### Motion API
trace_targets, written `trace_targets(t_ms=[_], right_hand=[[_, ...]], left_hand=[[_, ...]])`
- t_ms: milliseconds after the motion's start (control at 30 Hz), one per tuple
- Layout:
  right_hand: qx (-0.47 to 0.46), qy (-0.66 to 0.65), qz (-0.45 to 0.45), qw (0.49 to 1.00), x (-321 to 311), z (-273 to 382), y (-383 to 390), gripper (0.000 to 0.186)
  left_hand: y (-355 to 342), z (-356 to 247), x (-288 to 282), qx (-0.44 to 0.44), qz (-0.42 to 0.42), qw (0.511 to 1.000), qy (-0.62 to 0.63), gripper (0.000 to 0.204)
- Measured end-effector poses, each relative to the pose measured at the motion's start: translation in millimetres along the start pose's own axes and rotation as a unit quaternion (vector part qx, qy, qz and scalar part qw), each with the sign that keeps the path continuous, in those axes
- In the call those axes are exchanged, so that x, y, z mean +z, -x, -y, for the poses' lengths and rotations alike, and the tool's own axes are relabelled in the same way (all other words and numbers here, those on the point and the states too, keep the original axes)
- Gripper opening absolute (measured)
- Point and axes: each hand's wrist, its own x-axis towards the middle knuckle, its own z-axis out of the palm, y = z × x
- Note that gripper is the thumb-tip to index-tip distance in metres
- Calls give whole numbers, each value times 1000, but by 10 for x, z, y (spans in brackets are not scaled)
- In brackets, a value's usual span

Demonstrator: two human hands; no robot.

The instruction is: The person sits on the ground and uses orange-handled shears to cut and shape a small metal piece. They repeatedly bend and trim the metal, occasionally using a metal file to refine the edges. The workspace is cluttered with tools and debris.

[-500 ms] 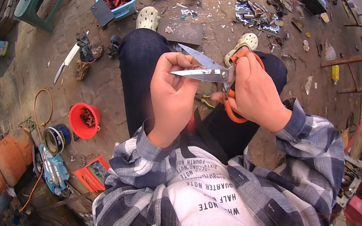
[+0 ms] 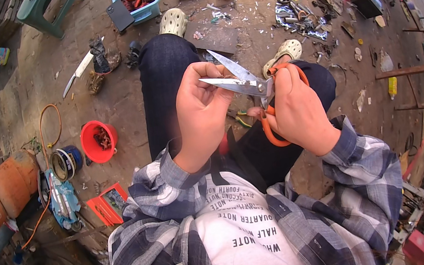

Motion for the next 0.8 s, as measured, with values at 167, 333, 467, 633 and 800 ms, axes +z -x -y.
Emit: trace_targets(t_ms=[167,333,467,633,800], right_hand=[[2,11,2,1000,1,-12,2,62],[6,12,-3,1000,38,-31,7,59],[13,-28,18,999,-17,-4,-17,58],[-20,-1,-10,1000,-82,-5,-63,60],[-12,-40,-9,999,-62,8,-68,58]], left_hand=[[-6,2,-1,0,-1,1000,-1,18],[-18,-31,30,-15,-8,1000,-10,17],[-15,-76,74,-17,-21,1000,-13,17],[-34,-41,-6,-9,14,1000,15,21],[-34,-69,-10,-10,17,1000,6,22]])
